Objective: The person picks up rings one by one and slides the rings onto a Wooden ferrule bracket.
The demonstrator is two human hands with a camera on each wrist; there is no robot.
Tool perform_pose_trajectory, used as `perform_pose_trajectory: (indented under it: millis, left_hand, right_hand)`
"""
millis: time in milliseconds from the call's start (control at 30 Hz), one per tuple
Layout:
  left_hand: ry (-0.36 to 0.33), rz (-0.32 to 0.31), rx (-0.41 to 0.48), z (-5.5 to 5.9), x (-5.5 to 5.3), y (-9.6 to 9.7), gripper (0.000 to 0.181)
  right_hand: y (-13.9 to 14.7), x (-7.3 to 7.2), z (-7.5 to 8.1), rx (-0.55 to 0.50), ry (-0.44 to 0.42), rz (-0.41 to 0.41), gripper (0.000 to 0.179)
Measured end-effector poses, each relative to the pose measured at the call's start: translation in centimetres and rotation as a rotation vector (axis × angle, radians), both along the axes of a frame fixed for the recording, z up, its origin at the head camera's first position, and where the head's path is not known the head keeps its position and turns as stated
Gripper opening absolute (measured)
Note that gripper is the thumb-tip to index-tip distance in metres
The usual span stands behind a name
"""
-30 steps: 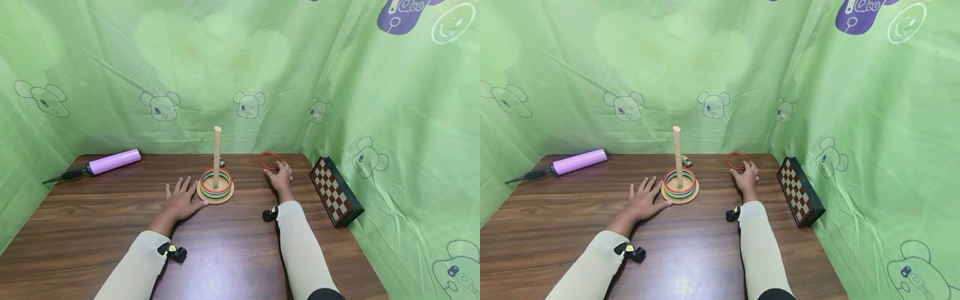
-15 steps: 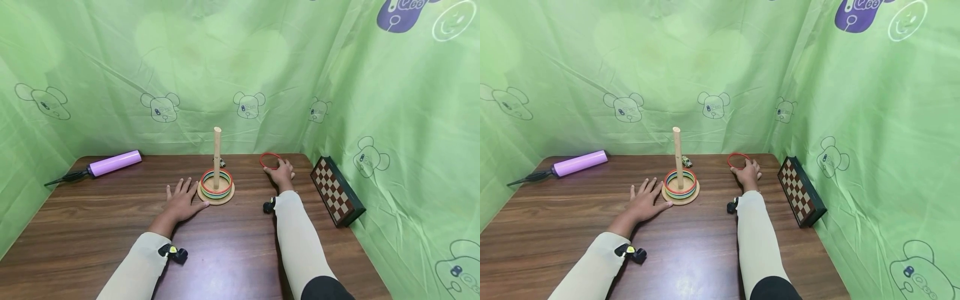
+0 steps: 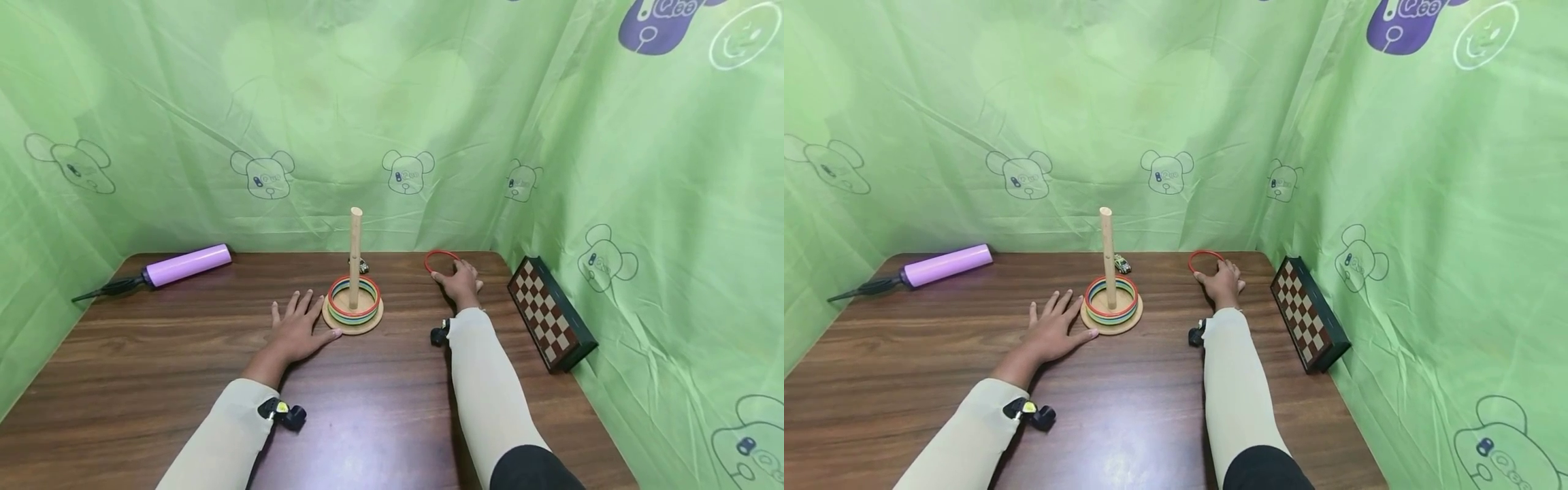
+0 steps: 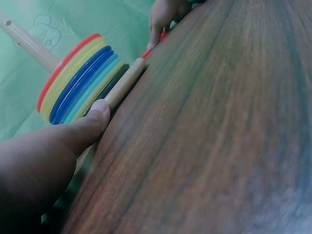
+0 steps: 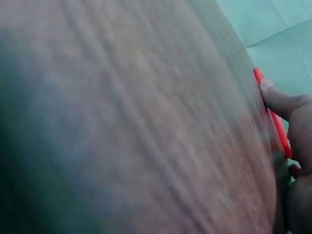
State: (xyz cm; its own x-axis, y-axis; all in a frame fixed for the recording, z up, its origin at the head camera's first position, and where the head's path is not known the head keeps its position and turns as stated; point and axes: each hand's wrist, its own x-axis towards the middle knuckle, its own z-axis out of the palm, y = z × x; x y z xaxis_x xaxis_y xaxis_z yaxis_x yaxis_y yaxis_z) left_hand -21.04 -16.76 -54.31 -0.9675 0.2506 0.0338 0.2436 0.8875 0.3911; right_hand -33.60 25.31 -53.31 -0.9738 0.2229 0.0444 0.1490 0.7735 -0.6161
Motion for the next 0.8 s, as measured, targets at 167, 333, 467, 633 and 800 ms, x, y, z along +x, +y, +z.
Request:
perform_pose_trajectory:
  millis: [167,333,467,633,800]
  left_hand:
    - [-0.003,-0.001,-0.010,0.1,-0.2,0.0,0.106]
    - [-0.003,0.001,-0.006,0.2,-0.1,0.1,0.105]
    - [-0.001,0.000,0.001,0.2,0.0,0.1,0.104]
    - [0.000,0.004,-0.001,0.1,0.0,0.1,0.104]
    - [0.001,0.003,0.002,0.0,0.0,0.1,0.105]
  right_hand:
    - [0.2,0.3,-0.4,-0.028,0.022,0.001,0.090]
    - [0.5,0.6,-1.0,-0.063,0.074,0.009,0.092]
    - [0.7,0.9,-1.3,-0.127,0.137,0.017,0.093]
    - [1.0,1.1,-1.5,-0.203,0.187,0.019,0.093]
    - [1.2,1.4,-1.7,-0.304,0.256,0.032,0.091]
